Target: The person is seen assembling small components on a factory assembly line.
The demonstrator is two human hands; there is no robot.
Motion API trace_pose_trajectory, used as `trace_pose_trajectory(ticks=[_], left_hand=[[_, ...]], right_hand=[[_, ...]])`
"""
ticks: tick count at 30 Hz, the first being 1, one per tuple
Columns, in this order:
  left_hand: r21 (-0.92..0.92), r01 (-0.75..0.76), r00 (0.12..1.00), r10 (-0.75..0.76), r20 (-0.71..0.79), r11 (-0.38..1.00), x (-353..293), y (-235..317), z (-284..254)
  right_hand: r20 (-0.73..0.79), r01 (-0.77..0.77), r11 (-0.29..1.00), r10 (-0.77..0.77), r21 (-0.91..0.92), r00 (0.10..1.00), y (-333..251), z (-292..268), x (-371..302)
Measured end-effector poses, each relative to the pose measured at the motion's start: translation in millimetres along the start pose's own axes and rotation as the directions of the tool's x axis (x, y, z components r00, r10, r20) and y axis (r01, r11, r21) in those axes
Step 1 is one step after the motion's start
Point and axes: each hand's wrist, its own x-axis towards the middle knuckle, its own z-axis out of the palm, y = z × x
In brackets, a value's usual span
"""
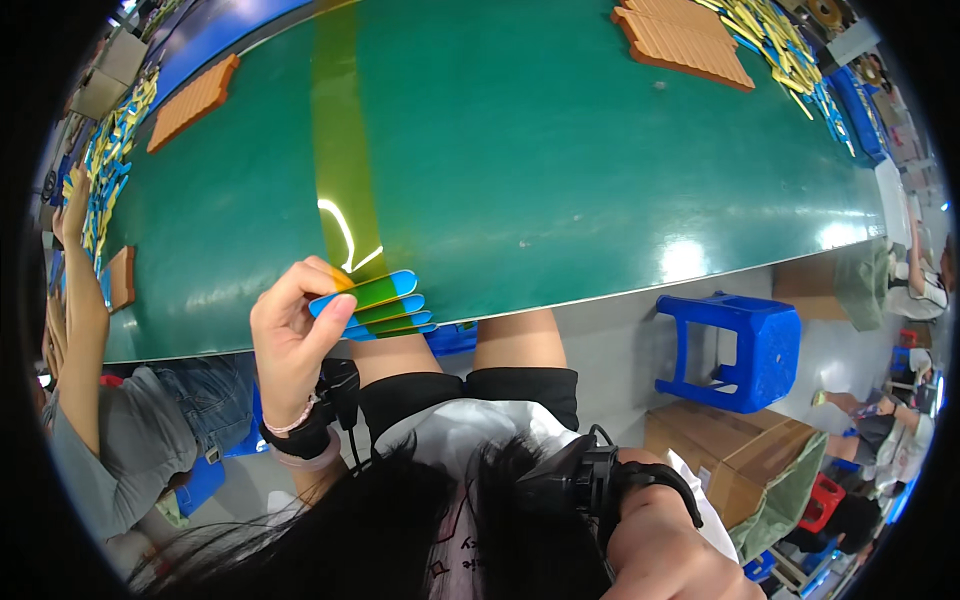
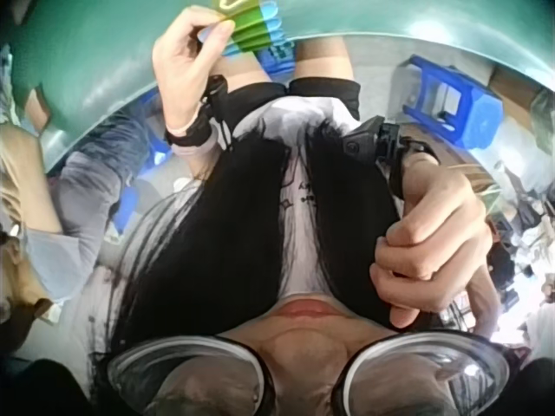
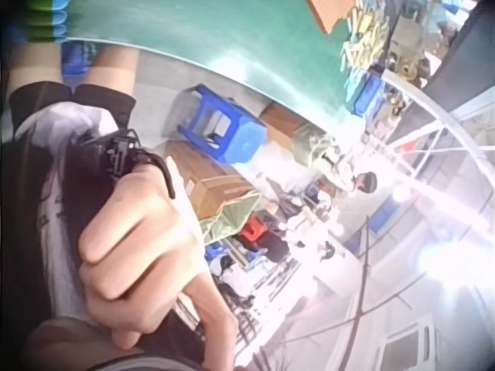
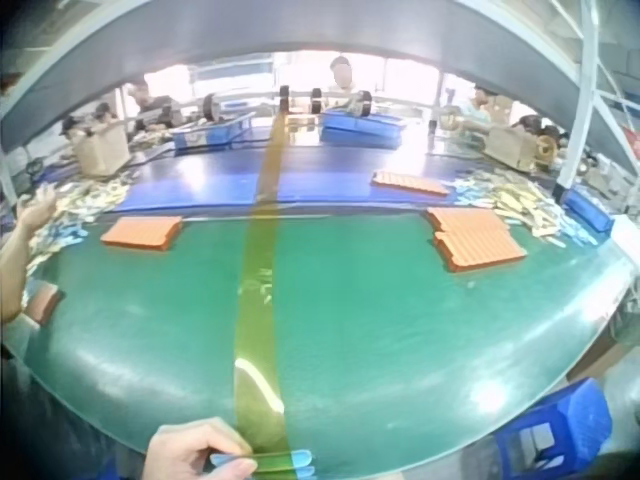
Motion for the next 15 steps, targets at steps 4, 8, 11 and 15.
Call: trace_pose_trajectory(ticks=[4,8,11,15], left_hand=[[0.035,-0.011,1.0,0.011,-0.005,0.999,-1.2,-0.7,-1.4],[0.014,0.003,1.0,-0.003,-0.013,1.0,-2.3,-0.4,0.9],[-0.002,0.0,1.0,0.0,-0.007,1.0,-3.5,-0.9,-2.3],[-0.007,0.016,1.0,-0.016,-0.01,1.0,-3.9,-1.4,-0.6]], right_hand=[[-0.057,0.01,1.0,-0.009,0.01,0.998,-2.5,2.0,-3.4],[-0.038,0.01,1.0,-0.01,-0.009,0.999,-6.5,0.0,-3.4],[-0.031,0.025,1.0,-0.025,0.012,0.999,-7.2,7.2,-1.3],[-0.031,-0.032,0.999,0.033,0.011,0.999,-7.8,6.0,-7.1]])
